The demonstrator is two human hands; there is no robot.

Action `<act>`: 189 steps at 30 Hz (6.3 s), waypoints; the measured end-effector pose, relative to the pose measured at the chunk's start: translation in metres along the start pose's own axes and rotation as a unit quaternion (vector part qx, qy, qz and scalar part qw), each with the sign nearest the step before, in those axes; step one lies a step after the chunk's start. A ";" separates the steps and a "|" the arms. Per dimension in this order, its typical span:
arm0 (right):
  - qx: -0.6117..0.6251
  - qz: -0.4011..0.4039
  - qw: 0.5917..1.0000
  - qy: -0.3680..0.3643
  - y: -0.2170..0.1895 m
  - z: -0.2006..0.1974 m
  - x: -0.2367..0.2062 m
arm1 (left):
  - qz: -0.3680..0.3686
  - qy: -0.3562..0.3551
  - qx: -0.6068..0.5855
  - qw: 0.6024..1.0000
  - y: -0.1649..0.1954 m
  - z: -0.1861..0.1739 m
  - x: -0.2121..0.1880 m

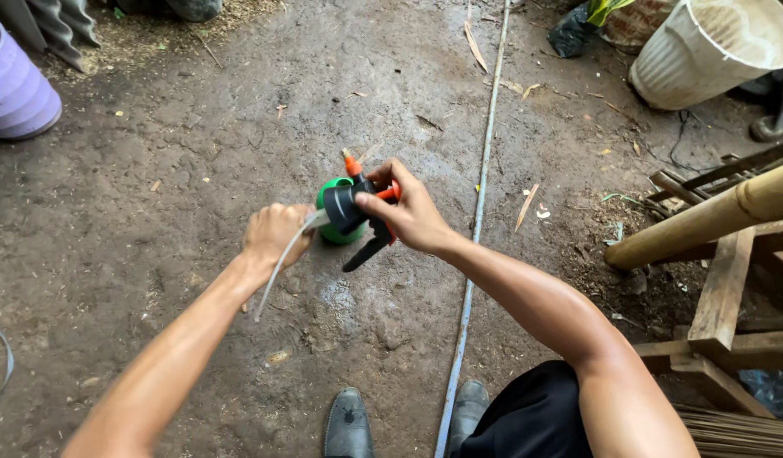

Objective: The person sits on the ground and assembles a garden pump sprayer. They thread a hose onto the pump head, insert a plastic tube into the assembly, fit small connector fittings, and screw the nozzle and pump parts together by hand.

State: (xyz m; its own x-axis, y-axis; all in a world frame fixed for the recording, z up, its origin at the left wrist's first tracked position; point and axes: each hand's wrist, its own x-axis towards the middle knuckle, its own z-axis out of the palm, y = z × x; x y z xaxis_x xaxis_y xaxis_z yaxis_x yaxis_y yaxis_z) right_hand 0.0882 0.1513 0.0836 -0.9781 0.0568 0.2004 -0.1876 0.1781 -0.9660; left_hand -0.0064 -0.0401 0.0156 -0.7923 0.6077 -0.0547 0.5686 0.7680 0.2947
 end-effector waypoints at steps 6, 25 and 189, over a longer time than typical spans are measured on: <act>-0.217 -0.261 0.937 -0.081 0.000 -0.002 -0.011 | 0.084 -0.178 -0.198 0.960 -0.005 -0.002 -0.001; -0.122 -0.165 0.975 -0.089 0.027 0.011 -0.020 | 0.117 -0.153 -0.207 0.959 -0.020 0.017 -0.013; -0.106 0.090 0.931 -0.336 0.124 -0.010 -0.059 | 0.041 0.125 -0.950 0.285 -0.015 0.059 -0.045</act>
State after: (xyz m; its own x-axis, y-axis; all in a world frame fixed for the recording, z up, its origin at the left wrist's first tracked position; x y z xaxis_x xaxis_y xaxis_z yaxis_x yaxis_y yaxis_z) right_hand 0.1232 0.1800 -0.0462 -0.8408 -0.5110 -0.1786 -0.0627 0.4196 -0.9056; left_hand 0.0339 -0.0668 -0.0431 -0.9193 0.3928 0.0257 -0.3702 -0.8850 0.2823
